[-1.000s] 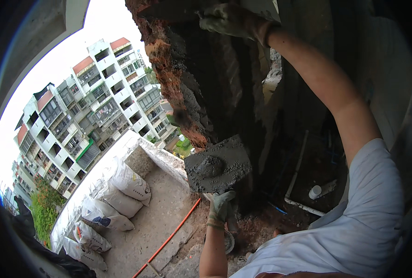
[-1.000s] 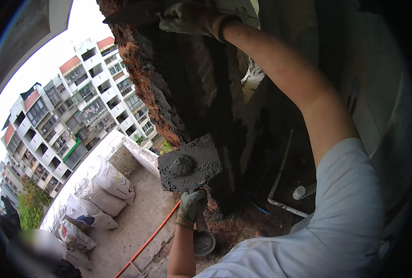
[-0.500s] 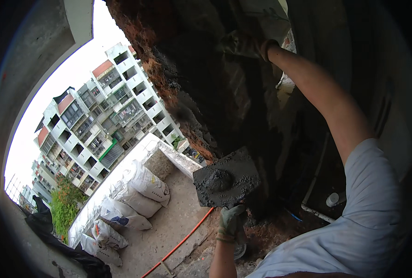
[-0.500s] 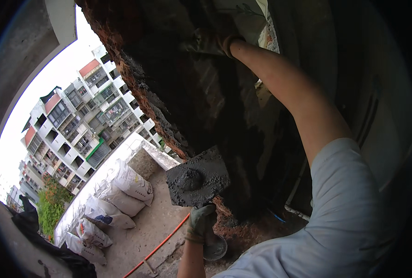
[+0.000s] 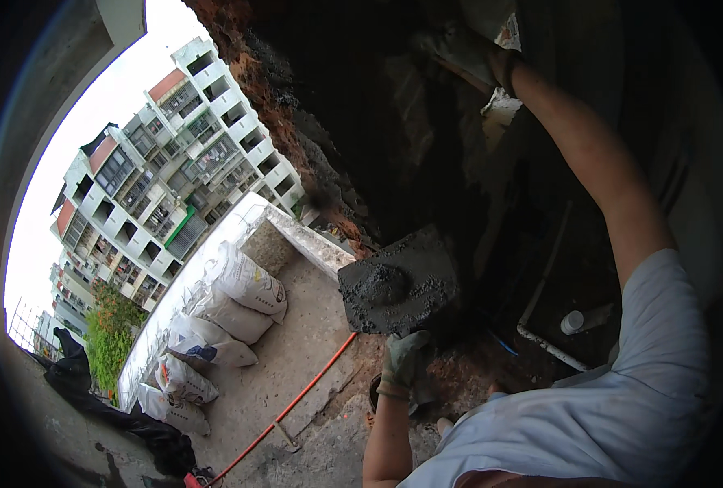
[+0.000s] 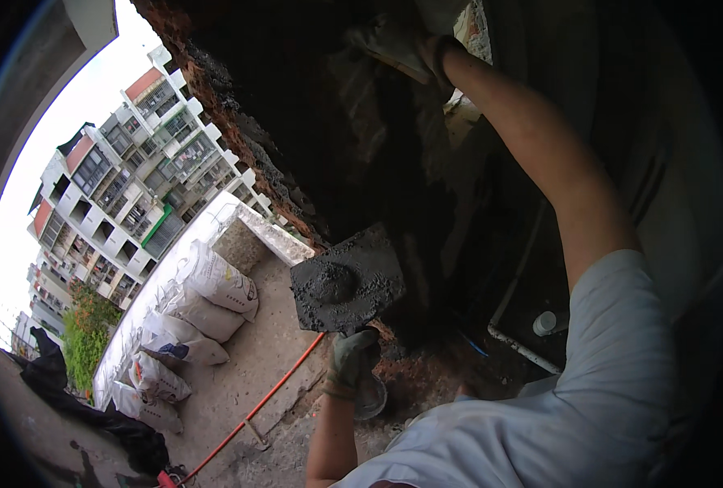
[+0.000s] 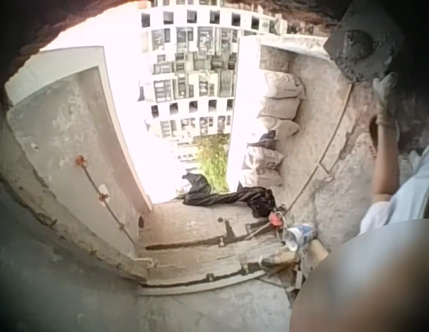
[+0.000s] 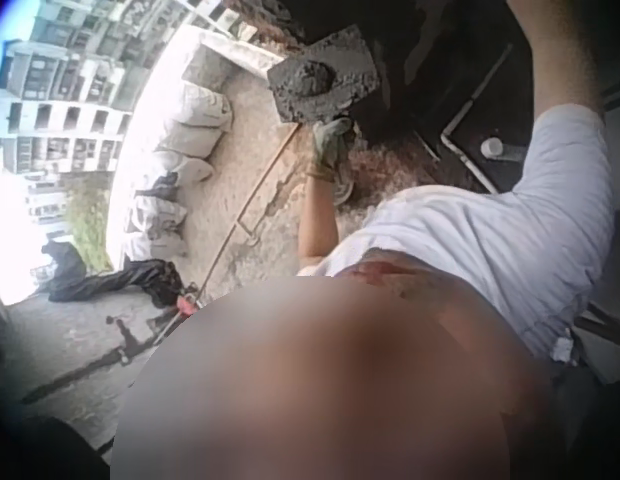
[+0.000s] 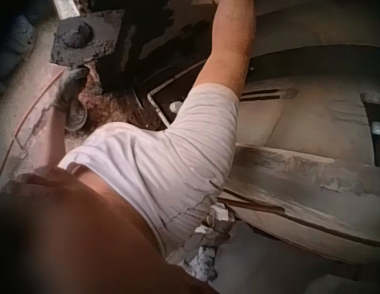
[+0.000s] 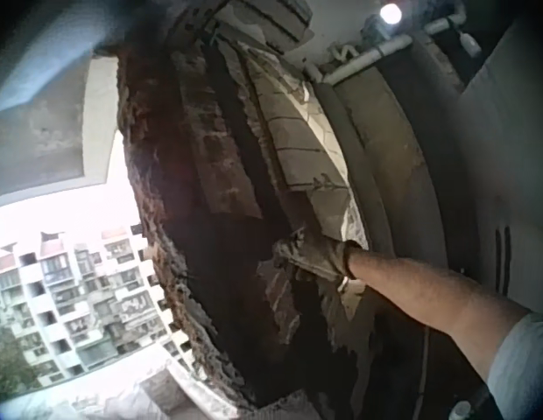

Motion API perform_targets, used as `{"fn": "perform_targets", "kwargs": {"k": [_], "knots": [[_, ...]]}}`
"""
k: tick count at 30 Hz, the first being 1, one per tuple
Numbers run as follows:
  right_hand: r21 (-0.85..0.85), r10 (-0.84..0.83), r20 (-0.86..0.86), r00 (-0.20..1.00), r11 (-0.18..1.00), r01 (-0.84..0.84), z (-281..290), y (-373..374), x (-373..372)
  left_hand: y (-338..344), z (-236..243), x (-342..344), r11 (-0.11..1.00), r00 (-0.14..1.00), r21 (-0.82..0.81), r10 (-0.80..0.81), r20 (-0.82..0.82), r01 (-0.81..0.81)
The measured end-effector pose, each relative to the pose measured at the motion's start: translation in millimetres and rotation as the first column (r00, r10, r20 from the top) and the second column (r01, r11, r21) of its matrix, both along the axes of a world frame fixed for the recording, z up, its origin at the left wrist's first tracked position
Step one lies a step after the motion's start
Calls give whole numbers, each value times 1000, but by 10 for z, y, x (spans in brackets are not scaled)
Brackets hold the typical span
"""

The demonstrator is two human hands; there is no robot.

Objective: Applying cement mortar to a brick wall using a trowel and hawk.

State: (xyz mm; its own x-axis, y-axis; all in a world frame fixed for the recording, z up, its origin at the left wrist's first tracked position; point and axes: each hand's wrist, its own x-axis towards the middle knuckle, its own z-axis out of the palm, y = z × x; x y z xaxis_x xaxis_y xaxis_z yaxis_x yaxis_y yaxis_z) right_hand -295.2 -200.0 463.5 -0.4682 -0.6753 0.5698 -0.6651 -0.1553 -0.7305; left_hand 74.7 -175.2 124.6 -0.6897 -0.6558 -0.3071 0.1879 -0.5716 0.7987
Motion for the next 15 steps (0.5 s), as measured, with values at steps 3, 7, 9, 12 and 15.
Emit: {"fn": "perform_targets", "kwargs": {"k": [3,7,9,12,15], "knots": [[75,38,67,997,996,-43,-229,123,323,-30,-69,109,1000,1000,5,11,13,-11],[201,128,-31,991,972,-120,-1096,392,1023,-134,-163,158,998,995,-45,45,92,-41],[269,140,-247,959,960,-71,-1678,543,1409,-153,-61,143,997,987,-79,19,158,-6],[282,188,-465,865,958,-57,-2131,861,1747,-117,108,198,999,988,-45,25,154,-19],[136,137,-645,752,989,-64,-2359,1041,1803,-194,232,302,993,979,-103,79,189,-60]]}}
